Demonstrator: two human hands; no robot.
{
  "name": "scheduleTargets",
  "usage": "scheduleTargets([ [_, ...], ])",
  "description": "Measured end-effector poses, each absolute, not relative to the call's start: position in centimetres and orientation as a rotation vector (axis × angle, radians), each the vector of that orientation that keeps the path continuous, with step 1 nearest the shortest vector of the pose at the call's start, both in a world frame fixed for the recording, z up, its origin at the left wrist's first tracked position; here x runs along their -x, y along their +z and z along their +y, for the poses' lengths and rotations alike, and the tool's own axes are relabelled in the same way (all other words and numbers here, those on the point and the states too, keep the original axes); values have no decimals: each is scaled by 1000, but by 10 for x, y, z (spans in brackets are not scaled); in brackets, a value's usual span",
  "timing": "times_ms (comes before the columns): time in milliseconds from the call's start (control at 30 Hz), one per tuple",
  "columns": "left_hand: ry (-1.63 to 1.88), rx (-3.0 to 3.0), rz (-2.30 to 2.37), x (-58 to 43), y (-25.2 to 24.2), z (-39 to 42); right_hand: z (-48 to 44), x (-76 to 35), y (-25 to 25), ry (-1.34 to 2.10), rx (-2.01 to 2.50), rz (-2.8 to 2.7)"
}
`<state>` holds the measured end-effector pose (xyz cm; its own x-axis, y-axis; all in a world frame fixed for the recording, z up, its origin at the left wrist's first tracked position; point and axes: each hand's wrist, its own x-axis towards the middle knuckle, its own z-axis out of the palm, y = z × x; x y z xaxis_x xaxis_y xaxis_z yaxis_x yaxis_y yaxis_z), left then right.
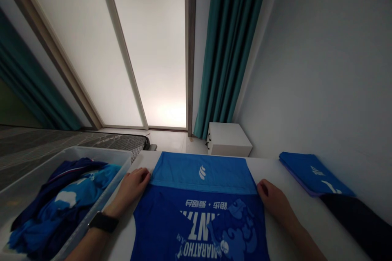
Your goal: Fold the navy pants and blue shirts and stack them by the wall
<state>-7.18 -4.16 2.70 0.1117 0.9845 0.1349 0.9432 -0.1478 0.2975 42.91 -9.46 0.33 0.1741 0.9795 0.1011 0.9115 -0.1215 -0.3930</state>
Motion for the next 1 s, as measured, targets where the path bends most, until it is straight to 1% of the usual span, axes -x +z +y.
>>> scheduleTargets([
  [267, 374, -2212, 2061, 62, 33, -47, -97, -411, 6, -10, 2294, -1907],
  [433, 369, -2280, 2060, 55, 35, -51, -95, -409, 6, 37, 2305, -1852],
  [667, 256, -2342, 2087, 47, 38, -55, -94, -410, 8, 128, 2306, -1764],
  [867, 362, -2212, 2048, 52, 35, -51, -94, -414, 6, 211, 2267, -1718],
  [1000, 415, -2161, 2037, 53, 36, -50, -94, -415, 8, 207, 2244, -1700],
])
